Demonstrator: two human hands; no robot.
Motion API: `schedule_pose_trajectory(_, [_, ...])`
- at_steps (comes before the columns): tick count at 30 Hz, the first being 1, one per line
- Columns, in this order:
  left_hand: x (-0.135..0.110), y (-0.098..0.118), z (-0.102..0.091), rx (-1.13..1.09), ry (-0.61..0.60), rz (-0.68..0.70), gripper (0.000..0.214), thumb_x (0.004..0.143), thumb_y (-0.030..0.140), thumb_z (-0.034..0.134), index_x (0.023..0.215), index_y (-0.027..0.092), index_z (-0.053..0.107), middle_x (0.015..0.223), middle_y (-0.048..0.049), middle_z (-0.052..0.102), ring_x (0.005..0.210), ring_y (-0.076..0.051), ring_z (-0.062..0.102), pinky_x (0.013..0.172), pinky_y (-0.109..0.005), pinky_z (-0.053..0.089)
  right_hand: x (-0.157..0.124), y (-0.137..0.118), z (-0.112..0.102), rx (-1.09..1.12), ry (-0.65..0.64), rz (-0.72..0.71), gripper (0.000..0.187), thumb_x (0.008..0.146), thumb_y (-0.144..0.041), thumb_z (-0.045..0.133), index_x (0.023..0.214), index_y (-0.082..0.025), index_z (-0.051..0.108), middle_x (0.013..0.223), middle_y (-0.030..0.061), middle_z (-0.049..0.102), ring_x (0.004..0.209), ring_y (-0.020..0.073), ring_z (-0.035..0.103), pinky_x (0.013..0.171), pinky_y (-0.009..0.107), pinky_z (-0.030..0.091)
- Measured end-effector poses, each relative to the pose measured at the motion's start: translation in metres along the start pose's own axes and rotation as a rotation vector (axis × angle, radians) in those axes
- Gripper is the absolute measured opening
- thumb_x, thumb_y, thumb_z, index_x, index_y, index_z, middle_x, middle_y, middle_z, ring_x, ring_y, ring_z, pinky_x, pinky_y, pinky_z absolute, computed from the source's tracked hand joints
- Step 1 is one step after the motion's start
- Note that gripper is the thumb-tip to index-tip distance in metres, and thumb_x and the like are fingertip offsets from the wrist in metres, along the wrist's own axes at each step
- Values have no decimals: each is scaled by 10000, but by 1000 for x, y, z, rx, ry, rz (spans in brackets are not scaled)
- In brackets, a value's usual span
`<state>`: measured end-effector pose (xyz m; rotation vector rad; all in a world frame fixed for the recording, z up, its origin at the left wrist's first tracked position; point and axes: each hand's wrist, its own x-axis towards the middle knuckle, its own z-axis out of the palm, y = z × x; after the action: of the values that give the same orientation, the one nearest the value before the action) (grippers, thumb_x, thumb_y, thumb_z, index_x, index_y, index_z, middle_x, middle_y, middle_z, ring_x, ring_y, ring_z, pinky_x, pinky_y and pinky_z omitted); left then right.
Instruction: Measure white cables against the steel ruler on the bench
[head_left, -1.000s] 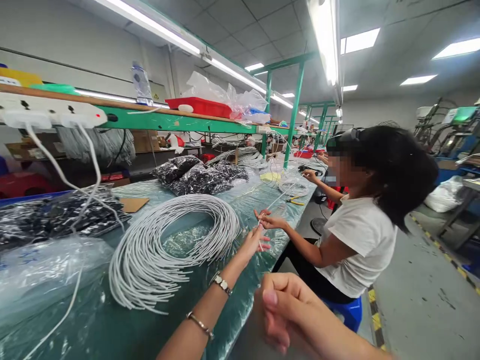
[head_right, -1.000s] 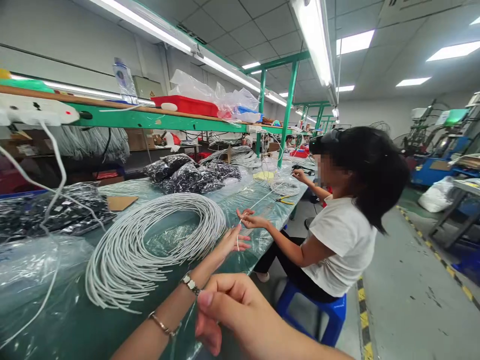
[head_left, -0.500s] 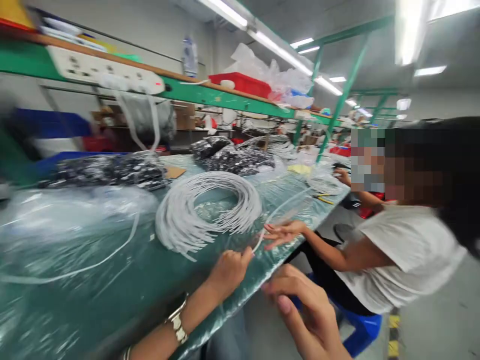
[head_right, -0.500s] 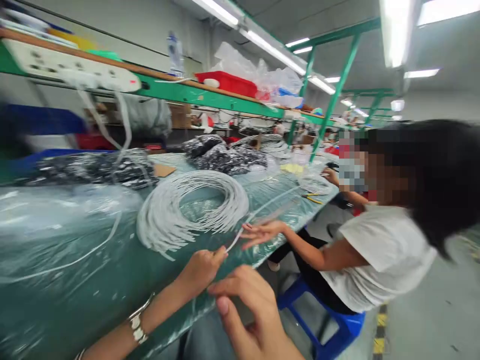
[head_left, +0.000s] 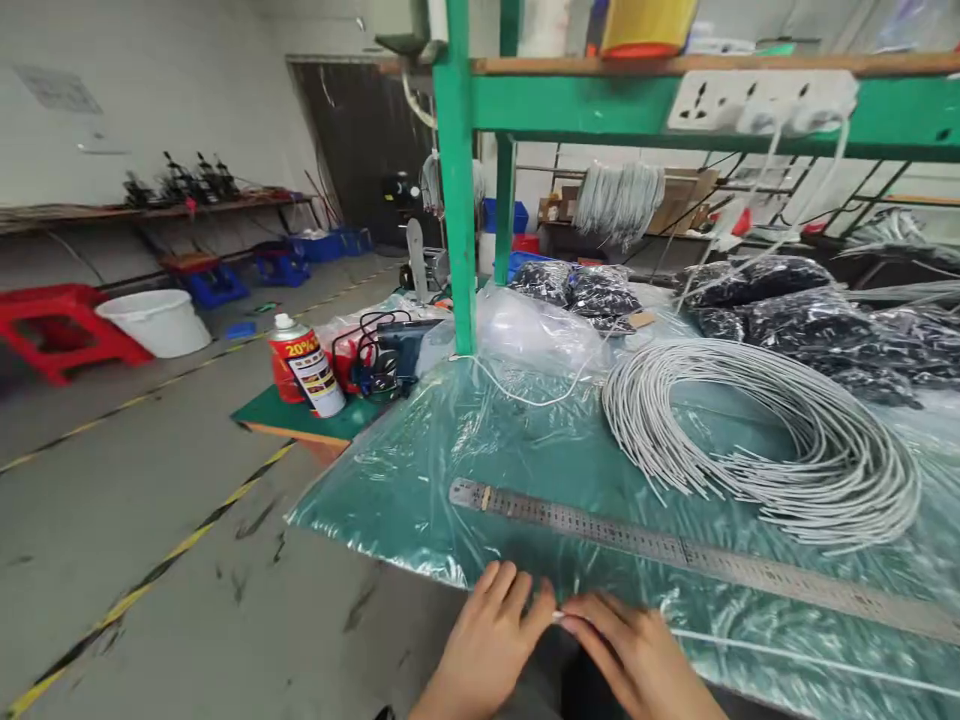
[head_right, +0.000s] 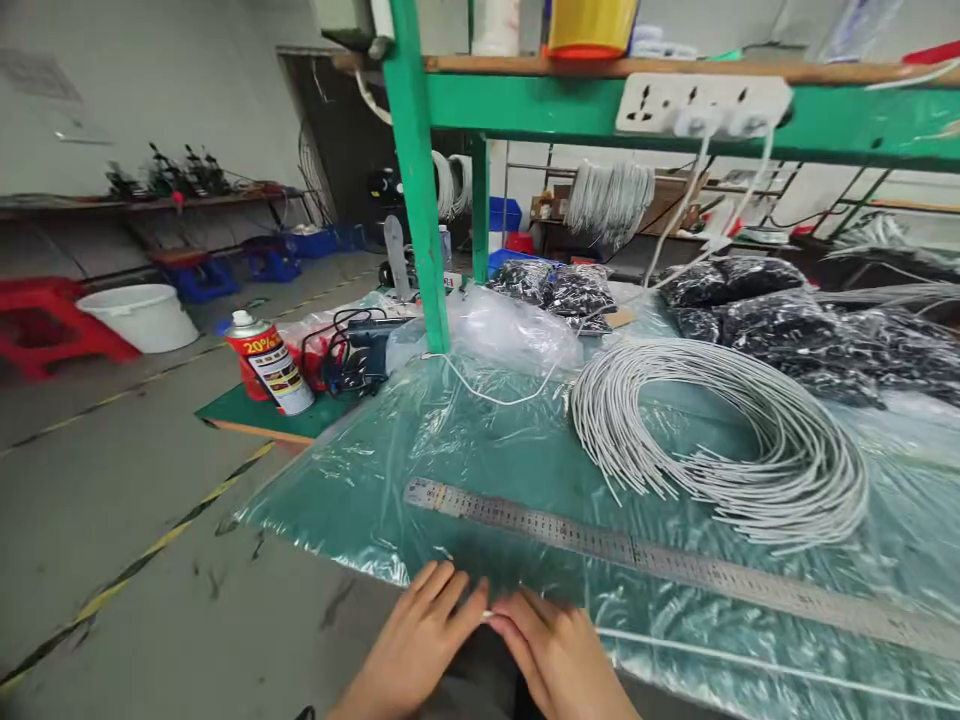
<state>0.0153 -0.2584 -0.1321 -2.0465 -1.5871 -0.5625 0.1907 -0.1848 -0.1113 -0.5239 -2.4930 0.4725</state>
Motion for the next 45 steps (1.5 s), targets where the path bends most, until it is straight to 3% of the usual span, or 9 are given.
schedule_pose_trajectory(3, [-1,-6,2,152,24,-232,414,931,103,326,1320,136,464,1279,-120,548,1168,-256,516,1005,-440,393,33,11,13,11,62,17,334,1031,-266,298,972,-191,618,849,42,681,716,142,696,608,208,532])
schedule_pose_trajectory(6, [5,-5,14,263,0,-290,446,951,188,383,1382,77,375,1437,-152,407,1320,-277,398,1054,-445,400,57,30,20,33,134,41,286,1014,-258,371,987,-189,647,879,53,671,779,146,678,677,229,531])
schedule_pose_trajectory(13, [1,-10,41,210,-51,-234,534,963,374,328,1375,39,385,1424,-172,418,1303,-296,427,1027,-403,423,59,57,38,85,48,139,225,982,-260,464,1024,-218,681,937,60,635,877,176,624,778,293,513])
schedule_pose_trajectory(18, [-5,-15,43,77,-13,-194,557,958,454,325,1310,49,475,1377,-167,476,1284,-305,443,1105,-436,282,48,65,41,137,61,187,177,948,-269,542,1035,-246,696,973,59,639,936,186,613,807,292,528])
schedule_pose_trajectory(24, [-6,-11,43,68,-102,-193,683,910,546,411,1328,7,444,1375,-239,445,1277,-398,427,1139,-500,159,47,68,39,151,67,174,167,928,-253,578,1028,-267,711,1095,57,665,1085,209,603,900,338,539])
schedule_pose_trajectory(31, [-11,-13,43,50,-119,-232,611,913,473,413,1359,55,421,1436,-164,404,1317,-337,382,1176,-504,99,51,66,38,193,70,206,173,926,-272,582,1017,-264,729,1084,72,683,1076,217,628,894,357,563])
schedule_pose_trajectory(39, [-8,-18,41,85,-86,-210,692,908,580,375,1295,18,487,1330,-199,511,1251,-347,453,1134,-456,197,53,67,39,207,80,214,186,932,-301,571,1004,-256,735,1062,89,686,1052,226,638,873,372,571])
schedule_pose_trajectory(45, [-4,-21,36,127,-113,-203,624,935,516,301,1282,39,506,1316,-186,528,1203,-338,505,1046,-466,288,47,68,40,189,39,235,191,942,-286,547,1020,-262,720,1116,79,664,1109,230,605,923,395,540])
